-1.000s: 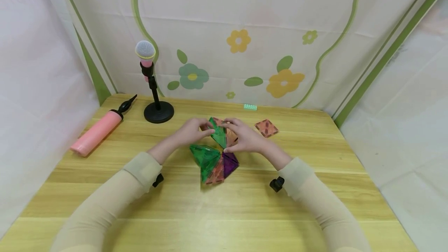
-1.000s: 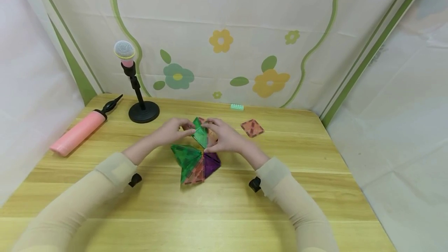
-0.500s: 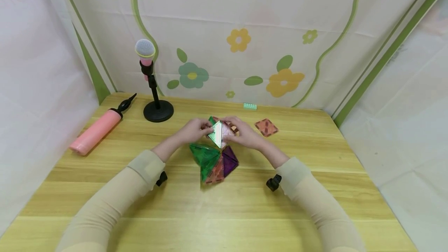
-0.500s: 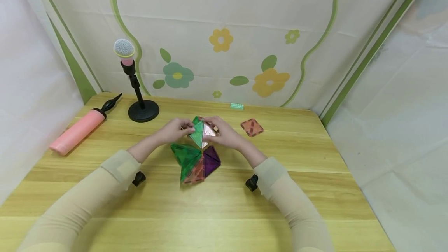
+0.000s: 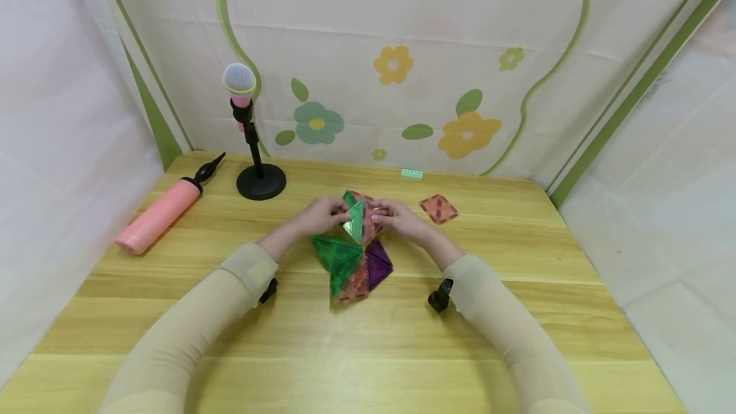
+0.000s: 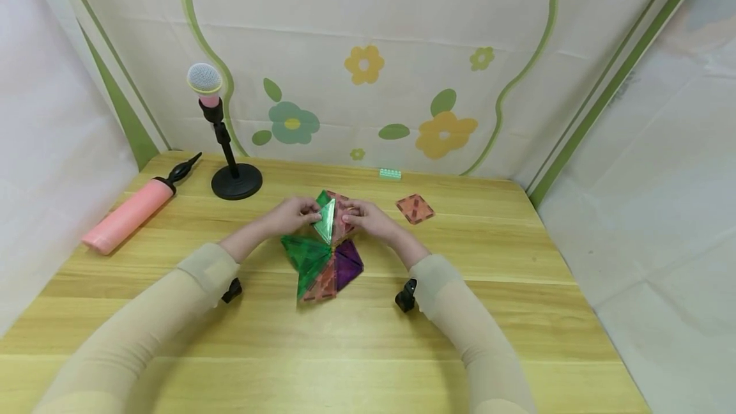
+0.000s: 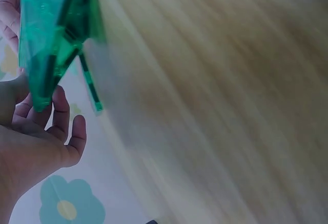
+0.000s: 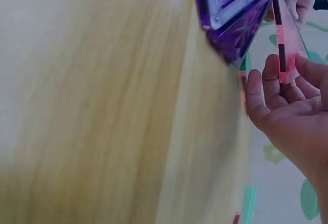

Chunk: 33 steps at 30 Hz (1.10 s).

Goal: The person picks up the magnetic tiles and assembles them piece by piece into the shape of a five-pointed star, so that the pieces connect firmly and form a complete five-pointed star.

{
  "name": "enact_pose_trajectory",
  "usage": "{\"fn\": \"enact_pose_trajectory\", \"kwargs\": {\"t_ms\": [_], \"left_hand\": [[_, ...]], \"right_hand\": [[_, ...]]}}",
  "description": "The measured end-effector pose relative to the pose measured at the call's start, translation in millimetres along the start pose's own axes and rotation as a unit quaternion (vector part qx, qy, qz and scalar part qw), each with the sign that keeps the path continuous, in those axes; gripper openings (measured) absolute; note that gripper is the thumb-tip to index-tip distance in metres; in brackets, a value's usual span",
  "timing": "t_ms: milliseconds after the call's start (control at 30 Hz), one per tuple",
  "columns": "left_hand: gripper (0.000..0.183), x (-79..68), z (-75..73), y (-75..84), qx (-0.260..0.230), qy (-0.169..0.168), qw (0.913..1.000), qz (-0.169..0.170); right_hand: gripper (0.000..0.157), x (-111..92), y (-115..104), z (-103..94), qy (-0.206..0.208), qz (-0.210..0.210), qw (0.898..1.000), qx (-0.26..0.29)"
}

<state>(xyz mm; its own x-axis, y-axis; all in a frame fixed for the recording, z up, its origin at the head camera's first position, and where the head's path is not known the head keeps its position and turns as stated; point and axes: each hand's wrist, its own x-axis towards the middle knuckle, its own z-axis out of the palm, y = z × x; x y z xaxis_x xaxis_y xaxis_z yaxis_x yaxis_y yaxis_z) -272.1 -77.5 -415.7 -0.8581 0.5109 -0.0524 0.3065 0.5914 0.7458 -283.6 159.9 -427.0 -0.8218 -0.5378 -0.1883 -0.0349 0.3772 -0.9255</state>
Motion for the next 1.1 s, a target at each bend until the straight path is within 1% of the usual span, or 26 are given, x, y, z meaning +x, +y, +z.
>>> {"fn": "enact_pose_trajectory", "kwargs": {"t_ms": [133,300,467,533,633,700,767,867,933,1000,1100], "left_hand": [[0.019,4.2,2.3,-3.8,0.013,-0.021,0.9996,-0.013],[0.018,9.7,4.2,-8.2,0.029,-0.034,0.9988,-0.021],[0.018,12.3,4.8,-11.1,0.042,-0.072,0.9962,-0.026],[0.019,12.5,5.1,-12.2,0.049,-0.083,0.9949,-0.029],[0.022,11.7,5.0,-12.8,0.063,-0.080,0.9944,-0.027],[0.025,10.0,4.0,-12.4,0.077,-0.070,0.9945,-0.017],[0.029,7.3,2.3,-11.1,0.100,-0.052,0.9936,0.000],[0.036,2.0,-1.8,-7.2,0.137,-0.020,0.9899,0.032],[0.041,-1.4,-4.9,-3.8,0.158,-0.004,0.9860,0.052],[0.045,-4.5,-7.7,-0.4,0.177,-0.002,0.9818,0.070],[0.053,-8.0,-9.8,4.3,0.200,-0.019,0.9743,0.101]], "right_hand": [[0.043,5,4,-0.1,-0.007,0.023,1.000,0.004],[0.039,11,6,-0.6,-0.010,0.017,0.998,-0.056],[0.040,15,7,0.1,-0.020,0.013,0.993,-0.117],[0.041,15,7,0.2,-0.022,0.014,0.991,-0.129],[0.042,14,9,-0.1,-0.018,0.013,0.991,-0.135],[0.042,13,9,-1.3,-0.013,0.008,0.991,-0.135],[0.042,9,8,-4.2,-0.008,-0.003,0.990,-0.138],[0.044,1,5,-12.9,0.000,-0.024,0.989,-0.145],[0.045,-5,4,-21.9,0.007,-0.035,0.988,-0.152],[0.046,-11,3,-32.2,0.015,-0.042,0.986,-0.160],[0.045,-19,5,-50.0,0.031,-0.050,0.981,-0.185]]}}
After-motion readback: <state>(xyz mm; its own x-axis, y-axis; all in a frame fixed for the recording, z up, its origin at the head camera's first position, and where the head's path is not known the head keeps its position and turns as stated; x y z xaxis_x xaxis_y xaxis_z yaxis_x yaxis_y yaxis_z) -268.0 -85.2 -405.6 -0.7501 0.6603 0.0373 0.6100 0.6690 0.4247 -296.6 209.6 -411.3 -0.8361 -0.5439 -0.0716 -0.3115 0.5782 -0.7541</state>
